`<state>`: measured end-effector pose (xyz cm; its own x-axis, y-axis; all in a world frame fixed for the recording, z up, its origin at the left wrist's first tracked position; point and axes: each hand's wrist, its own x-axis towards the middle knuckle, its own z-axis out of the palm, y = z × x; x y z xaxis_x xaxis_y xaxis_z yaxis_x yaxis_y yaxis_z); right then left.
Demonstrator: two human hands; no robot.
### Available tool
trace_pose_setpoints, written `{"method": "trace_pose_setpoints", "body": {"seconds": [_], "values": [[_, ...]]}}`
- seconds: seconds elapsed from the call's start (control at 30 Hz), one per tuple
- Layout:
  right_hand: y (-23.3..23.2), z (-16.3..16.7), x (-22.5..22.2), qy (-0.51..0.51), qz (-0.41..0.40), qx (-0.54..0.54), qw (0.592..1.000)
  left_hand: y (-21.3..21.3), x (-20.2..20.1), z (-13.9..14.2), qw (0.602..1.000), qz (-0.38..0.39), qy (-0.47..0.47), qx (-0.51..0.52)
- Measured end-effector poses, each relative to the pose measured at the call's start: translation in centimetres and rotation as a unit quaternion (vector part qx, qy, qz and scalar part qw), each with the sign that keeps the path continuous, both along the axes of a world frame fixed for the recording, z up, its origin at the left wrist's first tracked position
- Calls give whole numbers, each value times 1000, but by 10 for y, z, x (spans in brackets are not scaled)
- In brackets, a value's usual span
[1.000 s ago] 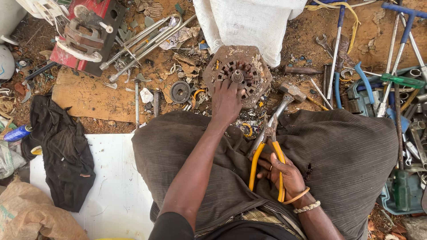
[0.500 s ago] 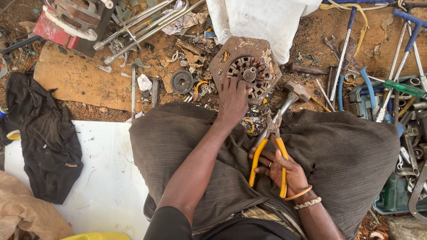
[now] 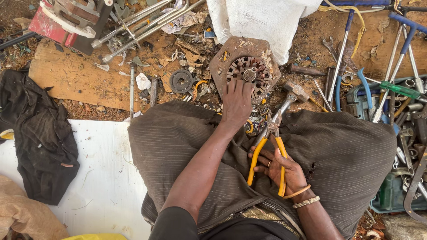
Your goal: The person uses a hammer and pliers to chip away at a circular metal motor part resting on a stone. They repeatedly strike and pry at the component while seated on the ground in a cluttered outdoor workshop.
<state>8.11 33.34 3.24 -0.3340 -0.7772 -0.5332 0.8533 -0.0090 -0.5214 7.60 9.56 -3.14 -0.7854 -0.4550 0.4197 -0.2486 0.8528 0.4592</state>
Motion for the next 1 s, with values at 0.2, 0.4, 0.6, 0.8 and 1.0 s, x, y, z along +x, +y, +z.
{"method": "trace_pose_setpoints", "body": {"seconds": [0.2, 0.4, 0.6, 0.8, 1.0], "values": [[0, 1, 0, -10, -6, -3, 1000, -10, 8, -3, 990, 51, 17, 130], [-5, 10, -3, 29, 8, 33, 999, -18, 14, 9, 990, 29, 44, 132], [-18, 57, -45, 255, 63, 86, 961, -27, 19, 22, 992, -17, 35, 120], [-43, 76, -98, 691, 297, 412, 515, -32, 13, 17, 983, -22, -13, 180], [-51, 44, -105, 798, 335, 382, 326, -32, 10, 2, 979, -15, -1, 205]]}}
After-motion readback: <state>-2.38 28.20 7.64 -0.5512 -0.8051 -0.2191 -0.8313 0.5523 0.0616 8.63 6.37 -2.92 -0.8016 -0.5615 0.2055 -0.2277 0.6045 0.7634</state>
